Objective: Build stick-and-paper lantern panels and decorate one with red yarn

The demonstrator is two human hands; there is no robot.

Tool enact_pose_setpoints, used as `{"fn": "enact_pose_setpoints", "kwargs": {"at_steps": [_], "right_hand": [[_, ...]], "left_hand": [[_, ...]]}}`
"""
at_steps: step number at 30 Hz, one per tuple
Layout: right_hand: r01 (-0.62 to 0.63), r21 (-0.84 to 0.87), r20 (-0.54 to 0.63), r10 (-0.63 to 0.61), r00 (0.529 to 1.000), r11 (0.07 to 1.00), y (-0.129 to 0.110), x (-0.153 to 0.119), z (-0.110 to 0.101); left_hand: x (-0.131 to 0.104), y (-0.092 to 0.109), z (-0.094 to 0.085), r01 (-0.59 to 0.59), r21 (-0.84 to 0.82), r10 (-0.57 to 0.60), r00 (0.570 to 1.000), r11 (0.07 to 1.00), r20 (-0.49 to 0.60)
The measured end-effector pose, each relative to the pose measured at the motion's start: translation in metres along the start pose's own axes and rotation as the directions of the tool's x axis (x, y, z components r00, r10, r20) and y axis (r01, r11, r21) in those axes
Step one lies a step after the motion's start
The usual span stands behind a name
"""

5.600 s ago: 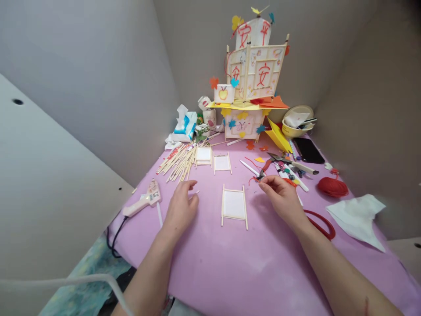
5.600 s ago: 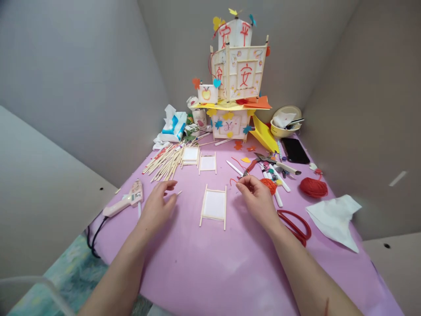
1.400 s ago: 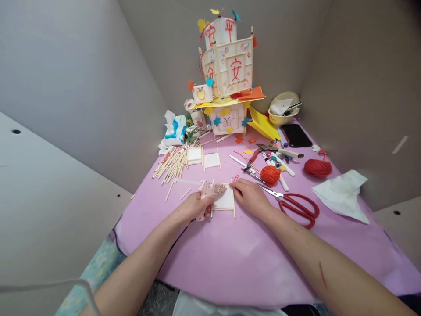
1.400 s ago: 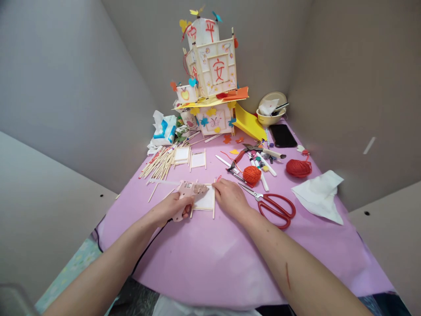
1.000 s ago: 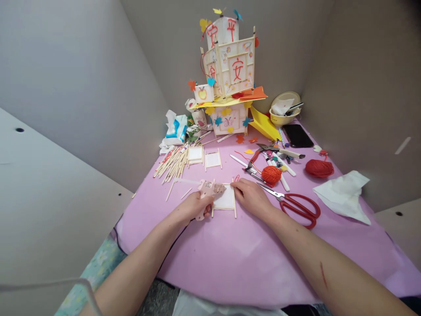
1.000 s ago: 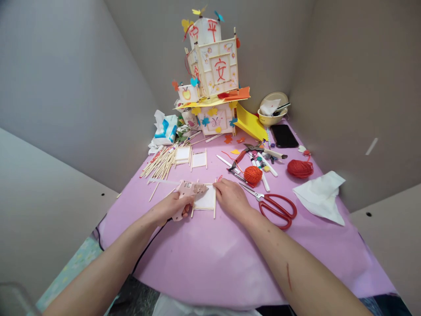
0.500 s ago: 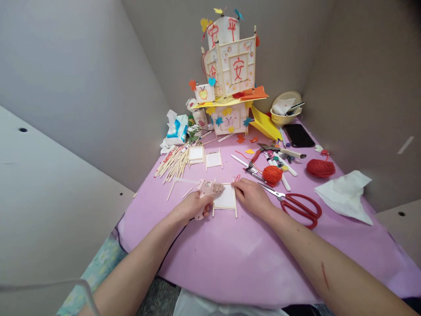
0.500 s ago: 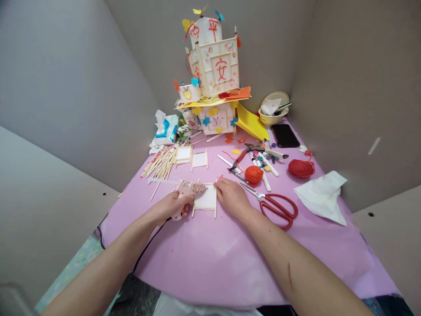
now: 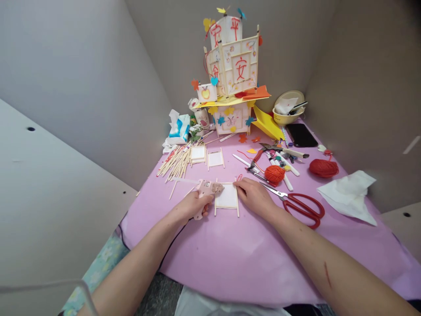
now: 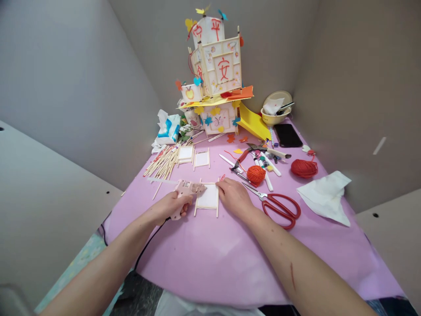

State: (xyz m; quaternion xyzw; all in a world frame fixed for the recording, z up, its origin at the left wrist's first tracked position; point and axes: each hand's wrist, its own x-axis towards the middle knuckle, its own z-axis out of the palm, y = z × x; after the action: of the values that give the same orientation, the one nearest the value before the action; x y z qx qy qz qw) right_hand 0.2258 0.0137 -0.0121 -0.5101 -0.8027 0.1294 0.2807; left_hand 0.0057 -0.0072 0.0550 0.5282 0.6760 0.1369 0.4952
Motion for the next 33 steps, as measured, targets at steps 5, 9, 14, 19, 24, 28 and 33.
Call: {"fn": "enact_pose_setpoints", "kwargs": {"at_steps": [5,9,14,19,24,28,33], "right_hand": [[-0.008,-0.008,0.004,0.008,1.0,1.0,-0.001,0.0,0.0],[-0.008,-0.008,0.003,0.008,1.0,1.0,-0.001,0.0,0.001],[-0.008,-0.018,0.004,0.008,1.0,1.0,0.0,0.0,0.0],[-0.001,-0.006,0.003,0.001,1.0,1.0,-0.001,0.0,0.0],[-0.003,-0.005,-0.001,0.003,1.0,1.0,-0.002,0.0,0.0],[0.001,-0.007,-0.004,-0.001,1.0,1.0,-0.002,0.0,0.0],[-0.002,-0.006,-0.003,0.002,1.0,1.0,-0.001,0.0,0.0]], "left_hand": [[-0.002,0.001,-0.001,0.007,-0.005,-0.007,1.0,1.0,-0.012],[-0.002,0.001,-0.001,0.014,-0.007,-0.014,1.0,1.0,-0.017],[-0.001,-0.001,-0.002,0.013,-0.006,-0.014,1.0,1.0,-0.013],[-0.004,0.0,-0.004,0.01,-0.003,-0.01,1.0,1.0,-0.011],[-0.007,0.001,-0.007,0.012,0.01,-0.012,1.0,1.0,-0.007],[-0.009,-0.001,-0.008,0.01,0.03,-0.01,1.0,1.0,-0.006],[-0.01,0.0,-0.009,0.008,0.069,-0.007,1.0,0.998,-0.009]]}}
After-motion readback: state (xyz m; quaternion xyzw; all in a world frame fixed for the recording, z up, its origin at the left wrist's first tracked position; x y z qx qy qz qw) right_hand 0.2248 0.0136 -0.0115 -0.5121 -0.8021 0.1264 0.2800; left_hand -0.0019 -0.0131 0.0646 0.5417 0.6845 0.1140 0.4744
